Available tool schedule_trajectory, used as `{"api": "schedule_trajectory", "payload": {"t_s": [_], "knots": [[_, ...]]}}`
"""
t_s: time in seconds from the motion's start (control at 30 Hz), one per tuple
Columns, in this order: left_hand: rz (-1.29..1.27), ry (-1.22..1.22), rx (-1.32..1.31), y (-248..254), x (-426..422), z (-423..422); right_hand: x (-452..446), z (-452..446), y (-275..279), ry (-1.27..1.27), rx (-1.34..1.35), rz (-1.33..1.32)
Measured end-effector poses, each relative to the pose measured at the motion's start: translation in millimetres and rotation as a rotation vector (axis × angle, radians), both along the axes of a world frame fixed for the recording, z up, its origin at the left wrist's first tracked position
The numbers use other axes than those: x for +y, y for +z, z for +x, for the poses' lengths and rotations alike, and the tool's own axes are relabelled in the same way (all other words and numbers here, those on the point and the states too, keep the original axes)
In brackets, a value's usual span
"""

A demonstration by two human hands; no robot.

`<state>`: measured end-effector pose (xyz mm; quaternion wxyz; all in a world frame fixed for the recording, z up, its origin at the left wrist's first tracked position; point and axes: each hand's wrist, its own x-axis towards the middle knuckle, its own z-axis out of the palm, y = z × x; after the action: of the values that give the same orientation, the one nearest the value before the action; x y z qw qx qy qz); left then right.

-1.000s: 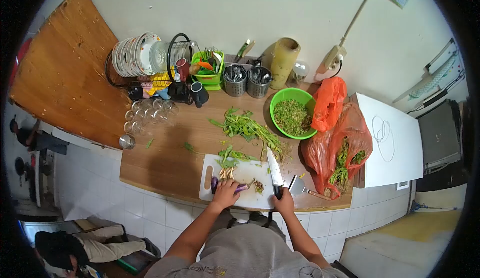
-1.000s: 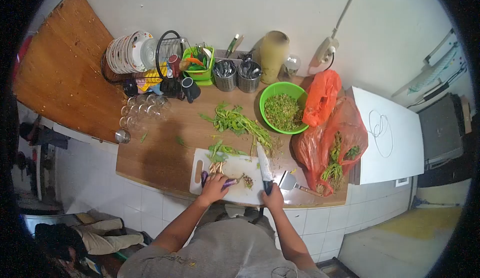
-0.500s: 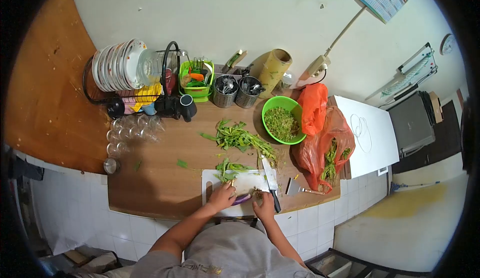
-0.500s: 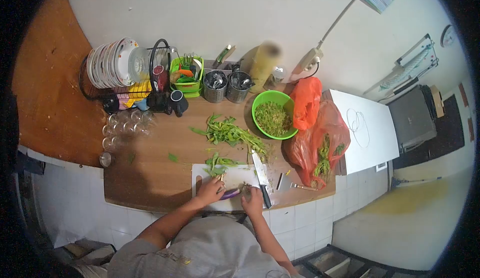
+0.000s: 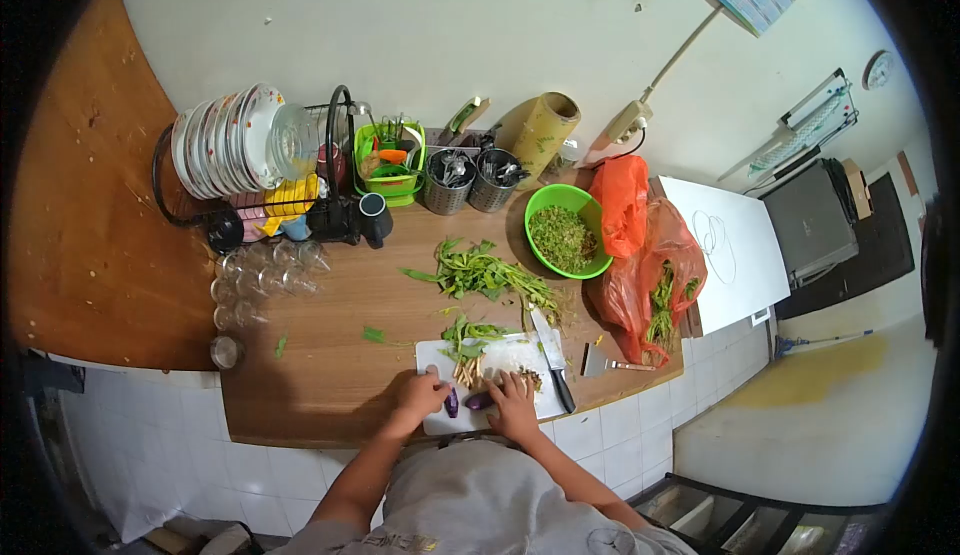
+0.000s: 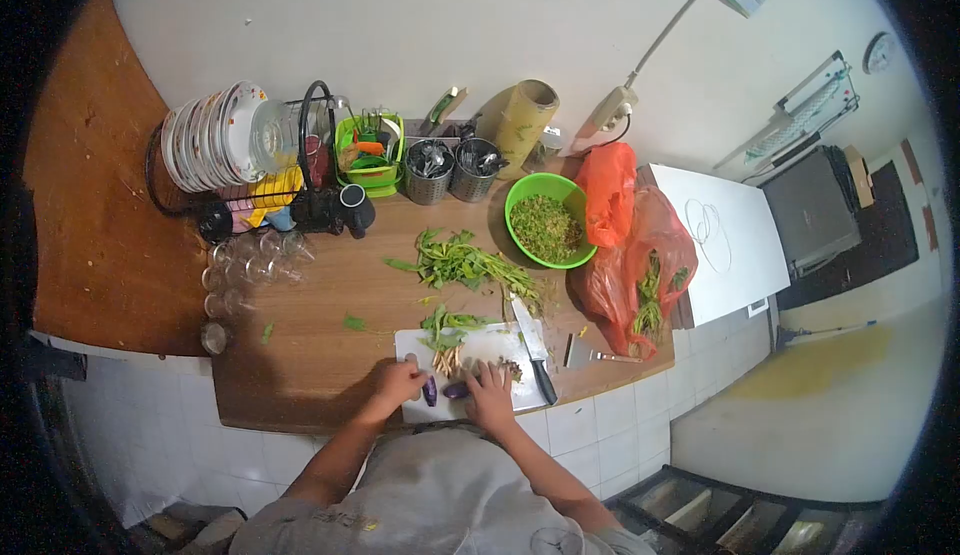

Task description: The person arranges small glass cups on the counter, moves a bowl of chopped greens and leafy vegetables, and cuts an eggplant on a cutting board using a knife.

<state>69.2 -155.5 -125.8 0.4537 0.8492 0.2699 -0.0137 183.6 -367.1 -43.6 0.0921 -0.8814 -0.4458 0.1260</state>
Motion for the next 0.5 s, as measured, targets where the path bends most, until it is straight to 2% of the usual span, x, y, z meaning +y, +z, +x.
{"api": "schedule_trajectory", "payload": {"t_s": [0.1, 0.17, 0.3, 0.5], "knots": [[0.057, -0.093, 0.165, 26.3, -10.4, 0.9, 11.5, -2.2, -11.1, 0.097, -0.003, -0.078], [0.128, -0.121, 0.233, 16.0, -17.6, 5.4, 14.1, -2.8, -27.7, 0.178, -0.046, -0.075], [0.147, -0.124, 0.289, 25.8, -22.0, 15.8, 15.3, -4.2, -21.6, 0.118, 0.065, -0.09], [0.073, -0.032, 0.143, 15.1, -32.3, 9.3, 2.4, -2.2, -22.0, 0.111, 0.042, -0.035]]}}
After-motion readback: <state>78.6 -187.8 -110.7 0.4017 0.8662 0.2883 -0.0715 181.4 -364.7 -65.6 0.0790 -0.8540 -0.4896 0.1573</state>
